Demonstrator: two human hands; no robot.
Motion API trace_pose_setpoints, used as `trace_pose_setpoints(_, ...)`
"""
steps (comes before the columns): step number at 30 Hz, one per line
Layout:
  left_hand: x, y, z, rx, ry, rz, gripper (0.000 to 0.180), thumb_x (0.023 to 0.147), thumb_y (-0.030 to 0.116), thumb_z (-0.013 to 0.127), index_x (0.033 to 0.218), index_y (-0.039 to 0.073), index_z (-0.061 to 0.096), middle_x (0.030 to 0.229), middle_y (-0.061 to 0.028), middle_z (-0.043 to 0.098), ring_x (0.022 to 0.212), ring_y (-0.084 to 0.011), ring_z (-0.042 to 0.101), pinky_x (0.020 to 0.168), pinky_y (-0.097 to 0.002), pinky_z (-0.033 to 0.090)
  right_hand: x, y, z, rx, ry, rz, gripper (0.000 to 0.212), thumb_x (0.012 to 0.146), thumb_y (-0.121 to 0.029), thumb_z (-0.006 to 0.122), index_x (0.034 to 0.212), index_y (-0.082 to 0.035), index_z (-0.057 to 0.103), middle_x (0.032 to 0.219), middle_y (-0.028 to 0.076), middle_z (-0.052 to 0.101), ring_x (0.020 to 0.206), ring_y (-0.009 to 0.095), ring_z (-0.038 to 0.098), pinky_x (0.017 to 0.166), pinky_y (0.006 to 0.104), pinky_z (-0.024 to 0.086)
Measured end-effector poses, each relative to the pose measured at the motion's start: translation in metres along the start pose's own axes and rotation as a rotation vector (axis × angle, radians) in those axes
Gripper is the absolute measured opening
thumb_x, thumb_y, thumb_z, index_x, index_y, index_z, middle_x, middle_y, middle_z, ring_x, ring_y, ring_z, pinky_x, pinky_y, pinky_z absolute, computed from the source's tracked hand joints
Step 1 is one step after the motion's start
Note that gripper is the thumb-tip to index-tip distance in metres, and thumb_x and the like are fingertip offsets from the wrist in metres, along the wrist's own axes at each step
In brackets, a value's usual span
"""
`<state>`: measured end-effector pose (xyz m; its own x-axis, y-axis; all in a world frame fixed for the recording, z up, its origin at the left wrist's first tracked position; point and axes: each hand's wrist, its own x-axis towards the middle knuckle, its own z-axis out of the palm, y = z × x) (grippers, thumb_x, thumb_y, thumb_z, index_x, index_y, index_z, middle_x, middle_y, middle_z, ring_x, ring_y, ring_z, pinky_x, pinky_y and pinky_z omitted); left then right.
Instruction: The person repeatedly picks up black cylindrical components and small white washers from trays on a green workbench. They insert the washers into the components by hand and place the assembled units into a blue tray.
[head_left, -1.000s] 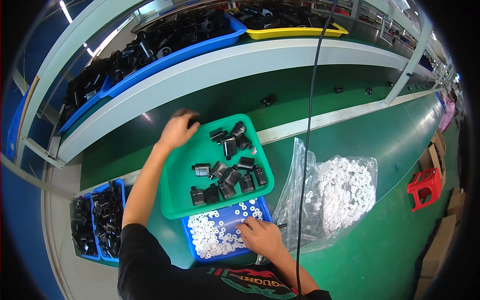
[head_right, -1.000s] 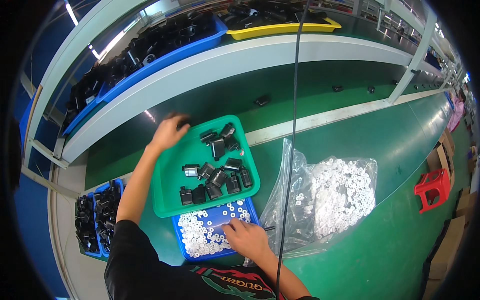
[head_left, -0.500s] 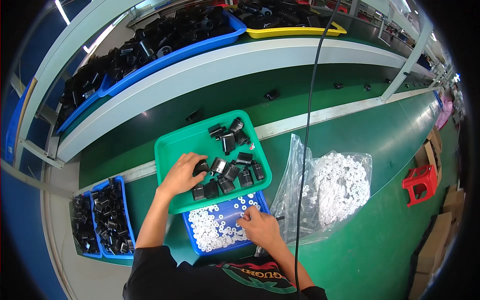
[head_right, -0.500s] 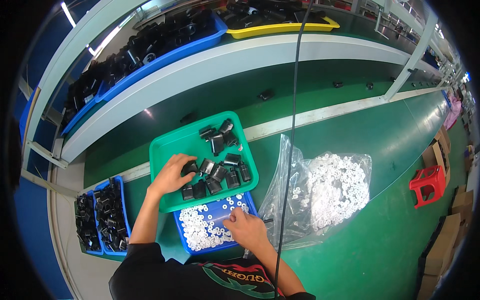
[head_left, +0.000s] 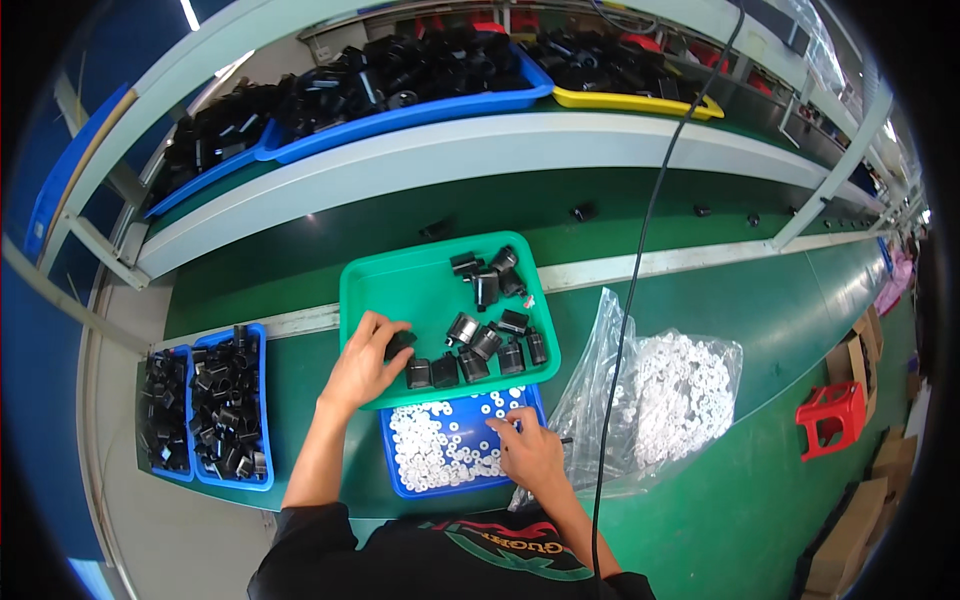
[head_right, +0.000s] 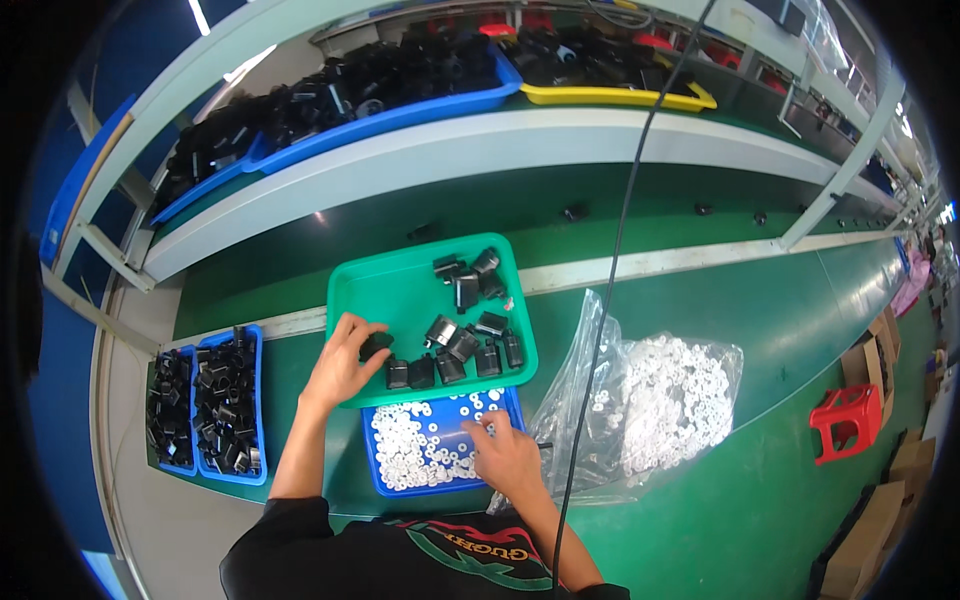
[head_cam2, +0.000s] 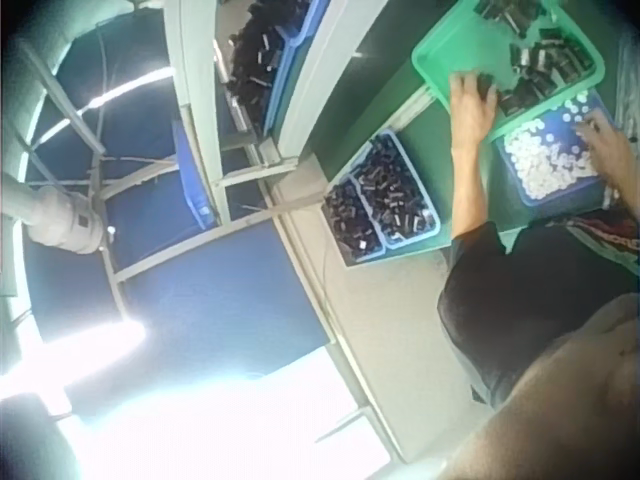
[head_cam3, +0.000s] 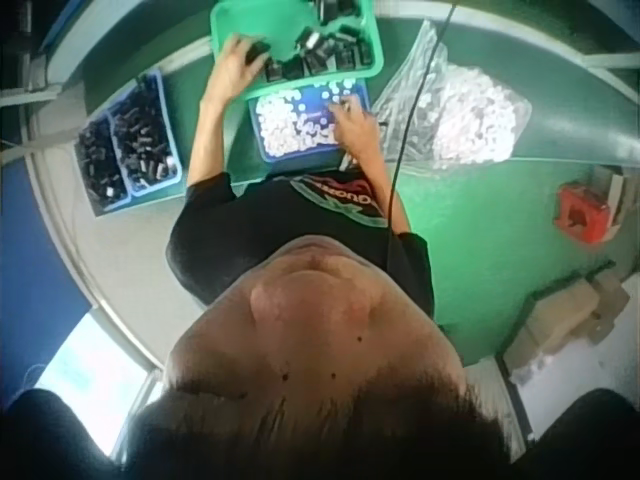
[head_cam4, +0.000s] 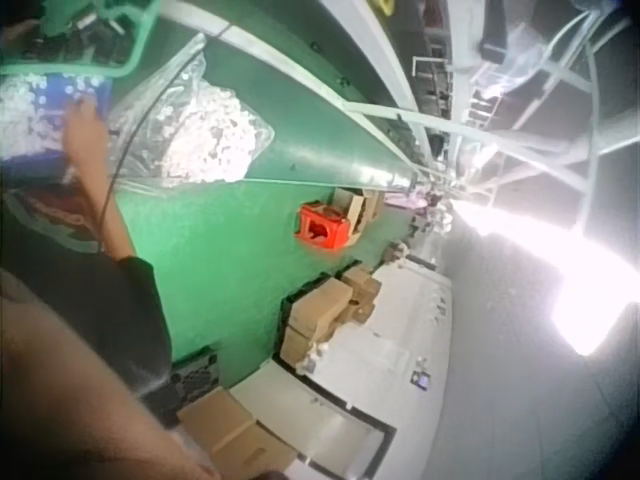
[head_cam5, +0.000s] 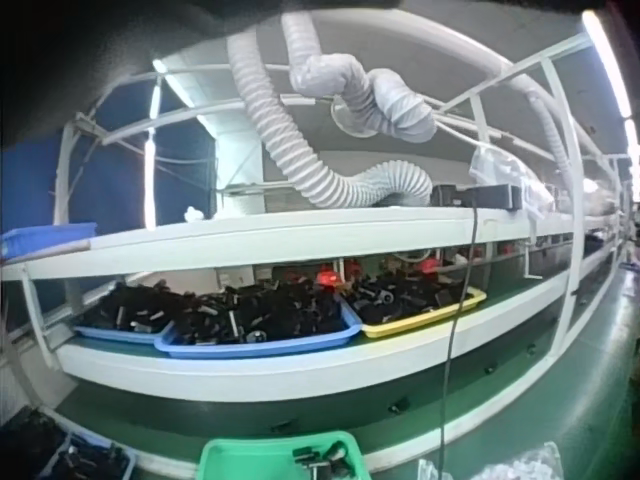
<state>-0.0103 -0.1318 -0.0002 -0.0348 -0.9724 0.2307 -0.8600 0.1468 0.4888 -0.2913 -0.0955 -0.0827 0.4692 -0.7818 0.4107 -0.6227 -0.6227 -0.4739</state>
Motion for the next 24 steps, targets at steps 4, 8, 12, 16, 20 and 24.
trace_pose_setpoints(4,-0.033,0.008,-0.009,-0.039,0.186,0.032,0.036,0.078,0.008,0.075,0.112,0.003,0.063,0.100,-0.0140,0.059,0.090,-0.0324,0.061,0.076,-0.0398,0.051,0.000,0.000,-0.001,0.058,-0.001,-0.003,0.034,0.069,0.002,0.067,0.099,-0.013,0.071,0.095,0.005,0.056,0.057,0.022,0.061,0.047,0.0342,0.050)
trace_pose_setpoints(8,-0.077,0.009,0.002,-0.144,0.468,-0.156,0.036,0.077,0.005,0.075,0.111,0.003,0.064,0.095,-0.0131,0.062,0.085,-0.0275,0.061,0.075,-0.0362,0.050,0.000,0.003,0.002,0.017,0.023,-0.106,0.035,0.067,0.000,0.068,0.097,-0.016,0.071,0.092,0.002,0.057,0.053,0.020,0.059,0.046,0.0339,0.049)
trace_pose_setpoints(12,-0.130,-0.007,0.013,-0.177,0.599,-0.432,0.033,0.084,0.007,0.069,0.116,0.003,0.061,0.098,-0.0133,0.059,0.083,-0.0251,0.058,0.072,-0.0343,0.048,0.000,0.003,0.003,0.059,-0.004,-0.177,0.033,0.069,-0.001,0.068,0.098,-0.016,0.071,0.093,0.002,0.058,0.054,0.020,0.060,0.047,0.0337,0.049)
trace_pose_setpoints(16,-0.172,-0.026,0.026,-0.185,0.585,-0.617,0.031,0.091,0.011,0.062,0.121,0.002,0.057,0.100,-0.0140,0.055,0.080,-0.0251,0.059,0.068,-0.0349,0.048,0.001,0.005,0.001,0.051,-0.087,-0.222,0.036,0.069,-0.004,0.070,0.104,-0.015,0.069,0.096,0.003,0.058,0.056,0.020,0.062,0.049,0.0338,0.051)
trace_pose_setpoints(20,-0.188,-0.028,0.043,-0.390,0.688,-0.664,0.028,0.094,0.013,0.059,0.120,0.002,0.057,0.097,-0.0113,0.052,0.065,-0.0175,0.058,0.059,-0.0292,0.049,0.005,0.001,-0.003,0.032,-0.157,-0.265,0.034,0.070,-0.003,0.070,0.103,-0.013,0.069,0.095,0.003,0.057,0.058,0.021,0.063,0.050,0.0340,0.051)
trace_pose_setpoints(24,-0.192,-0.036,0.046,-0.512,0.792,-0.669,0.025,0.094,0.012,0.059,0.117,0.002,0.057,0.097,-0.0098,0.052,0.065,-0.0154,0.059,0.058,-0.0286,0.049,0.006,-0.003,-0.005,0.072,-0.196,-0.251,0.031,0.071,-0.001,0.070,0.100,-0.013,0.069,0.094,0.006,0.058,0.065,0.023,0.065,0.053,0.0354,0.053)
